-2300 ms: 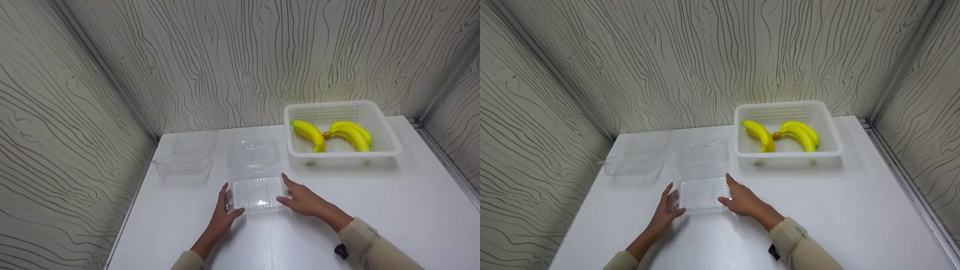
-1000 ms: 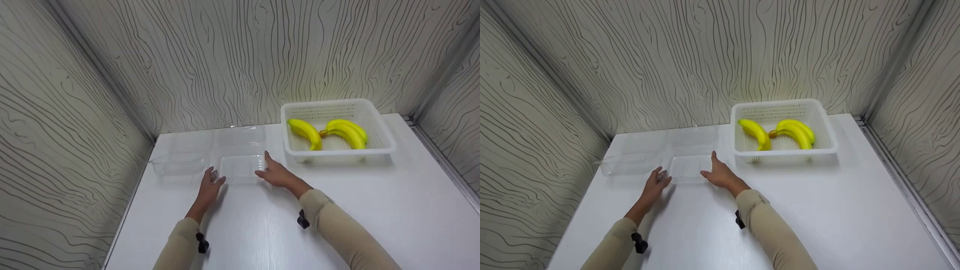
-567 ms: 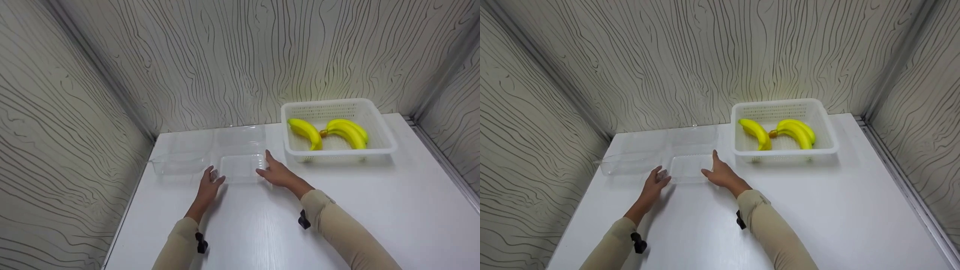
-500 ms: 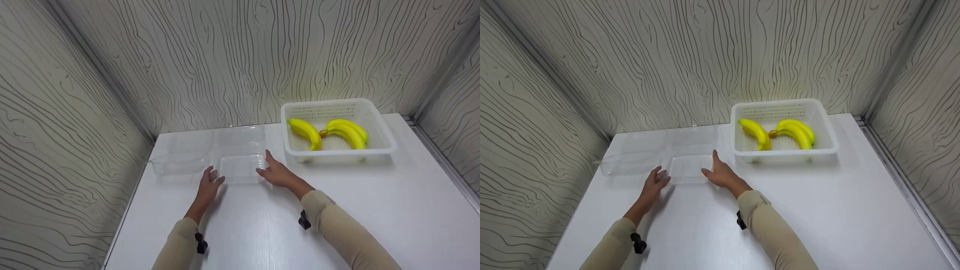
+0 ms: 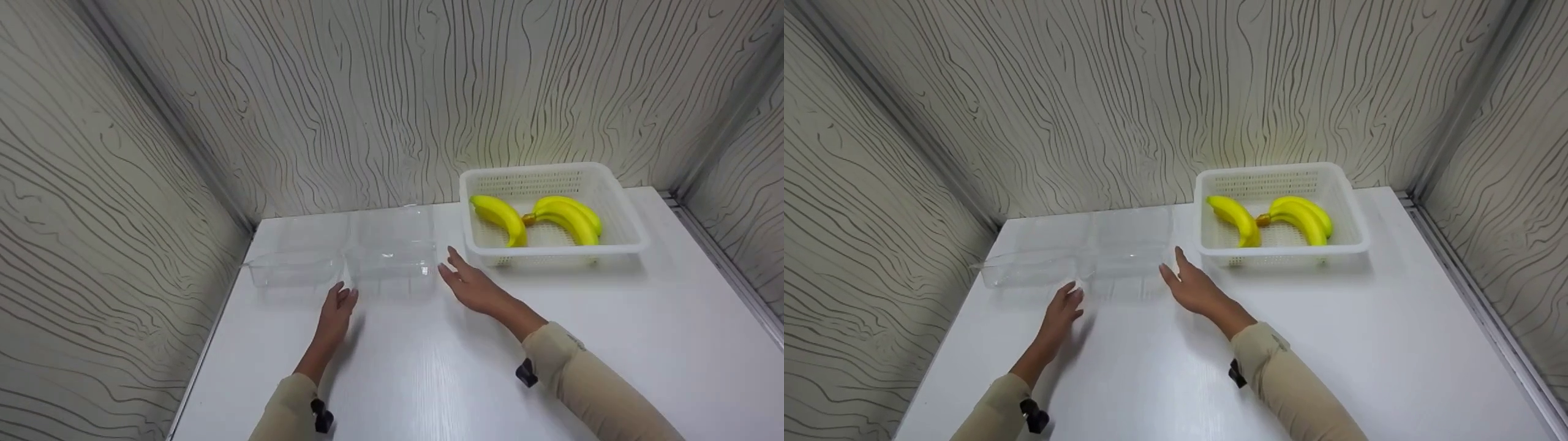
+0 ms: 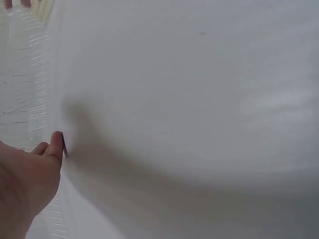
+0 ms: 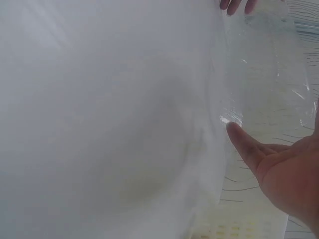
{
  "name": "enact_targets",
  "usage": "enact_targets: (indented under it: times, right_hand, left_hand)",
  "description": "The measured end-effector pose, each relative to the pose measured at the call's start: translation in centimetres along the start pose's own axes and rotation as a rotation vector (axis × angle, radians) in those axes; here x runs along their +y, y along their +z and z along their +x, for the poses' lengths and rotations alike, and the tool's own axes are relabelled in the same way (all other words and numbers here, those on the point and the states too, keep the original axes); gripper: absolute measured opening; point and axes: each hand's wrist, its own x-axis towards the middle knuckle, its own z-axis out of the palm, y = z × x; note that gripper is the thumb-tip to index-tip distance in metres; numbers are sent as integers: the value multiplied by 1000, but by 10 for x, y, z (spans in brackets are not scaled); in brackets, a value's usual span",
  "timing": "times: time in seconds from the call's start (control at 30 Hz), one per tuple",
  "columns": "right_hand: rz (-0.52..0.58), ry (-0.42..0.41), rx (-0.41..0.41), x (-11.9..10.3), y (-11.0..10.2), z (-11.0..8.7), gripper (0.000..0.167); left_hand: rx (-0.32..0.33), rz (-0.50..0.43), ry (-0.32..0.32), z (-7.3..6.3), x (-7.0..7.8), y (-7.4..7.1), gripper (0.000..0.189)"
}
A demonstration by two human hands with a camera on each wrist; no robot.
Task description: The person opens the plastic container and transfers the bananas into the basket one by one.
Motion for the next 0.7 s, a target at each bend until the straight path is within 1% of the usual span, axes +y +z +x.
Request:
enact_targets:
  times: [0.13, 0.27, 0.37, 0.43, 0.57, 0.7]
  right_hand:
    - [-17, -24, 12, 12, -9, -22, 89]
    - [-60, -36, 23, 24, -20, -46, 83]
    - [-92, -34, 34, 34, -26, -65, 82]
    - [-113, -33, 42, 42, -29, -76, 81]
    - [-147, -39, 56, 54, -31, -93, 78]
    - [-165, -36, 64, 62, -31, -103, 77]
  left_hand:
    - [18, 81, 1, -17, -5, 0, 91]
    - [13, 121, 4, -38, -4, 7, 79]
    - [-13, 143, 5, -52, -1, 15, 68]
    - [-39, 157, 24, -61, 1, 21, 63]
    - [-89, 214, 97, -76, 2, 30, 58]
    - [-103, 266, 153, -82, 5, 37, 57]
